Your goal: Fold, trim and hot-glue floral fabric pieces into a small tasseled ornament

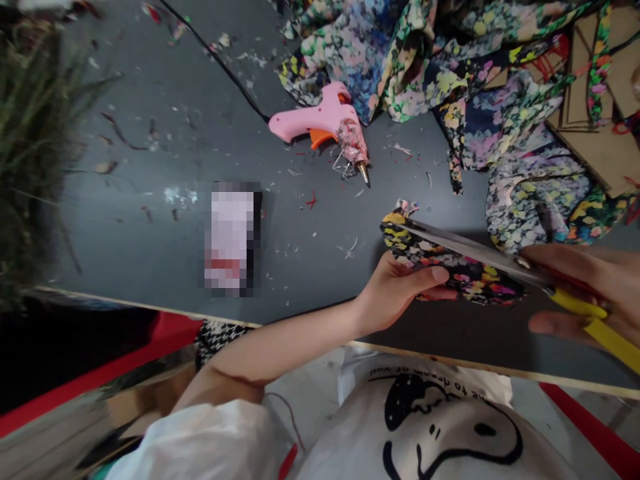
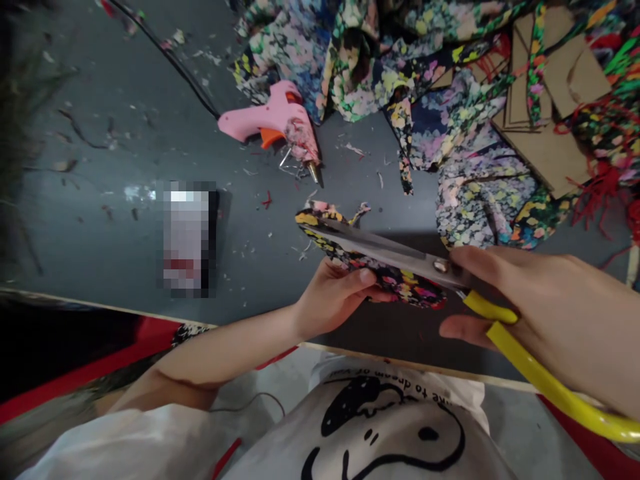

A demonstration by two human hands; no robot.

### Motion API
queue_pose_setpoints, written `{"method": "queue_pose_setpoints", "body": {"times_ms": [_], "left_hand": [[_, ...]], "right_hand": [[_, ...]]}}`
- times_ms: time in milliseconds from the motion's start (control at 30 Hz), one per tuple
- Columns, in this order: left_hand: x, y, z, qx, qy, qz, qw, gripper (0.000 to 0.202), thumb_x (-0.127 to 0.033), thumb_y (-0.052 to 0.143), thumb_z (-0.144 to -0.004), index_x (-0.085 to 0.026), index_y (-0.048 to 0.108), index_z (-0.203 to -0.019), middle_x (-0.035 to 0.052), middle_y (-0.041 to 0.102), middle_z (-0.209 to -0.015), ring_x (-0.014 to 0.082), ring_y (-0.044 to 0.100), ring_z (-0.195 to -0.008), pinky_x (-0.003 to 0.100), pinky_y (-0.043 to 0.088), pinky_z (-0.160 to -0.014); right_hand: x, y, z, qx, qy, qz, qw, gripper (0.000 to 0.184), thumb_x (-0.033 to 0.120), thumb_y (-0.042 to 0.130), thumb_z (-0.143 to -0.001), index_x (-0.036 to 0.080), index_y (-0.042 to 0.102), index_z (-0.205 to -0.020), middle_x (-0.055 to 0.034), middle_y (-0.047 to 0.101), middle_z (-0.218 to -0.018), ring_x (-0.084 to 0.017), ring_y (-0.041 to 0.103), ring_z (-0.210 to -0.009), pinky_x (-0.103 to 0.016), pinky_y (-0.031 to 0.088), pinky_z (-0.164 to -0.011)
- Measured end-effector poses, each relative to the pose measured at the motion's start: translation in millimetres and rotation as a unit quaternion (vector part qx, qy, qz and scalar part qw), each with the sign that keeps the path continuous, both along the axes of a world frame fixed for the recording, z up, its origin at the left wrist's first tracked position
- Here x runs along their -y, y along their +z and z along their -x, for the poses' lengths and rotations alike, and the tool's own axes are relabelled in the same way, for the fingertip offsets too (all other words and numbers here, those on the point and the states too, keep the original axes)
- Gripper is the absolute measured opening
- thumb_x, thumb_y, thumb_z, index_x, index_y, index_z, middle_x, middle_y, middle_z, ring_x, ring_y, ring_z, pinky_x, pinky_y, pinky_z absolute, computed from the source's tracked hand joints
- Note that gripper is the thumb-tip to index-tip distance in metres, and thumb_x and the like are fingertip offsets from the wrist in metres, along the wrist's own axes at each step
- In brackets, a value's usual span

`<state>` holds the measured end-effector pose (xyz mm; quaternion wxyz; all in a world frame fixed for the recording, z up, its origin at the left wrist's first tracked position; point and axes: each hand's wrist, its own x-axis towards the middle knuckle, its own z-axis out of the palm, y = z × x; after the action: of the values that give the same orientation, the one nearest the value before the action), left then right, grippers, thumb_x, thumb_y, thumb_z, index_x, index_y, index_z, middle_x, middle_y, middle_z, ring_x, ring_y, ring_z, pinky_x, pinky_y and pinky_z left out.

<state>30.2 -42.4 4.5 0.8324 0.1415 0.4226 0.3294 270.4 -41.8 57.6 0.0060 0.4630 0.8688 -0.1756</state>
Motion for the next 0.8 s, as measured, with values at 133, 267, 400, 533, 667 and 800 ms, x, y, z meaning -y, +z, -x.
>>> {"method": "queue_pose_setpoints", "body": {"times_ms": [133, 267, 400, 533, 667, 800], "left_hand": [[0, -1.4, 1, -0.006, 0.006, -0.009, 1.0, 0.035, -0.038, 0.087, -0.055, -0.016, 0.072, -0.077, 0.0005, 0.072, -0.075, 0.0144, 0.069, -0.066, 0.025, 0.062, -0.062], [0, -1.4, -1, -0.009, 0.005, -0.006, 1.0, 0.032, -0.037, 0.087, -0.055, -0.015, 0.071, -0.073, -0.0001, 0.072, -0.072, 0.0129, 0.068, -0.062, 0.025, 0.063, -0.062], [0, 0.3, -2, 0.007, 0.009, 0.006, 1.0, 0.029, -0.034, 0.087, -0.054, -0.016, 0.072, -0.072, -0.0019, 0.072, -0.07, 0.0107, 0.068, -0.061, 0.02, 0.061, -0.06], [0, 0.9, -1, 0.025, 0.007, 0.002, 1.0, 0.026, -0.031, 0.086, -0.057, -0.018, 0.074, -0.075, -0.001, 0.073, -0.074, 0.012, 0.07, -0.066, 0.018, 0.061, -0.059], [0, -0.9, -1, 0.03, 0.005, -0.003, 1.0, 0.023, -0.03, 0.086, -0.058, -0.018, 0.074, -0.074, -0.0006, 0.074, -0.073, 0.0124, 0.07, -0.065, 0.018, 0.061, -0.059], [1, -2.9, -1, 0.033, 0.001, -0.007, 0.999, 0.024, -0.031, 0.085, -0.059, -0.017, 0.073, -0.075, 0.0, 0.074, -0.076, 0.0124, 0.07, -0.065, 0.019, 0.061, -0.06]], "right_hand": [[-4, 0.5, 12, -0.03, -0.009, -0.001, 1.0, 0.041, 0.061, 0.031, -0.09, 0.027, 0.052, -0.101, -0.0013, 0.068, -0.074, -0.019, 0.062, -0.051, -0.027, 0.042, -0.041], [-6, -0.3, 16, -0.026, 0.007, -0.042, 0.999, 0.043, 0.062, 0.029, -0.091, 0.025, 0.05, -0.099, -0.0007, 0.067, -0.07, -0.018, 0.061, -0.047, -0.027, 0.039, -0.036], [-6, 0.0, 19, -0.004, 0.016, -0.061, 0.998, 0.043, 0.059, 0.026, -0.092, 0.024, 0.05, -0.096, -0.0011, 0.067, -0.07, -0.02, 0.061, -0.044, -0.029, 0.039, -0.034], [-5, -0.3, 20, -0.001, 0.008, -0.081, 0.997, 0.041, 0.06, 0.027, -0.092, 0.025, 0.049, -0.093, 0.0007, 0.065, -0.064, -0.021, 0.059, -0.04, -0.03, 0.036, -0.032], [-3, -2.2, 18, -0.002, 0.007, -0.079, 0.997, 0.04, 0.059, 0.029, -0.092, 0.025, 0.049, -0.094, 0.0002, 0.066, -0.067, -0.02, 0.06, -0.044, -0.029, 0.038, -0.035], [-1, -6.4, 13, 0.003, -0.009, -0.061, 0.998, 0.04, 0.06, 0.033, -0.09, 0.026, 0.052, -0.097, 0.0012, 0.066, -0.068, -0.018, 0.06, -0.046, -0.028, 0.037, -0.038]]}}
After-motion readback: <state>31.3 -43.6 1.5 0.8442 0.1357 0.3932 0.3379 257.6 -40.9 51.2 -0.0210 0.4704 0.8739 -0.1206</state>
